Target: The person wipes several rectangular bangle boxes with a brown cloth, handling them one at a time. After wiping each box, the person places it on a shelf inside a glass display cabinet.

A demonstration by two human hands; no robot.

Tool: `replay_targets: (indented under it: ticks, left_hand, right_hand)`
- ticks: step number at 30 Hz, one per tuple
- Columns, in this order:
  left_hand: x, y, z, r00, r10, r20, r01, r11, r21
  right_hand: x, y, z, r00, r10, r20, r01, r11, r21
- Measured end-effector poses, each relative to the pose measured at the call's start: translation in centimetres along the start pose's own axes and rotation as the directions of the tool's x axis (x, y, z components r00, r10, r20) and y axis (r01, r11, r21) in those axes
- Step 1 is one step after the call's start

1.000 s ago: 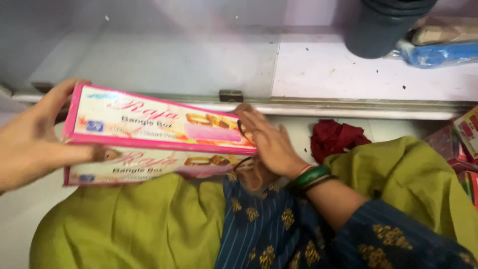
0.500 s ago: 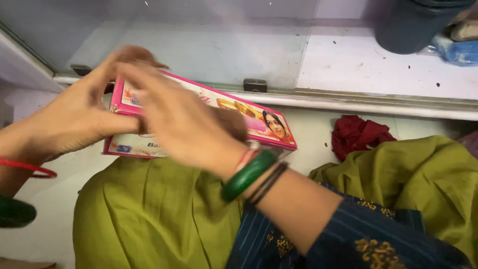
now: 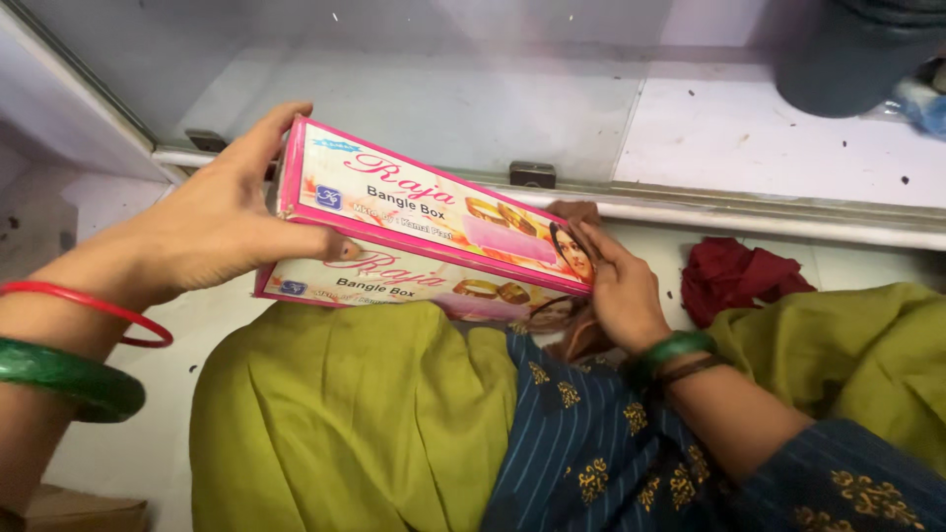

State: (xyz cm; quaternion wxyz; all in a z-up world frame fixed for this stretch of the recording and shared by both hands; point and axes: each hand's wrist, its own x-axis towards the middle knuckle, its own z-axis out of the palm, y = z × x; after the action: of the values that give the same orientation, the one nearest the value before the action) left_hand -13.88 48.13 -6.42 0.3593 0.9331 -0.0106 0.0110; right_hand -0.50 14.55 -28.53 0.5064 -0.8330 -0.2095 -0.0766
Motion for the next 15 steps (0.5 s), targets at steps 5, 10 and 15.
replay_targets:
  ticks: [5,10,15]
  left_hand:
    - [-0.1,1.9,0.1,0.974,-0.223,-0.047,0.224,0.975,0.01]
    - [1.3,0.4,-1.5,0.889,-0.455,-0.06,0.428,0.869,-0.246]
    - [1.1,0.9,-3.2,0.927,-0.339,0.16,0.335,0.941,0.053]
  right_hand:
    - [0.6,6.0,1.6,0.986,0.126,-0.106,-0.093,0.958,0.27]
    - [1.8,7.1,0.9,0.88,0.472,0.062,-0.381,0.621,0.685]
    - [4.5,4.9,-0.7,0.764,0.6,0.235,-0.562,0.441,0.7]
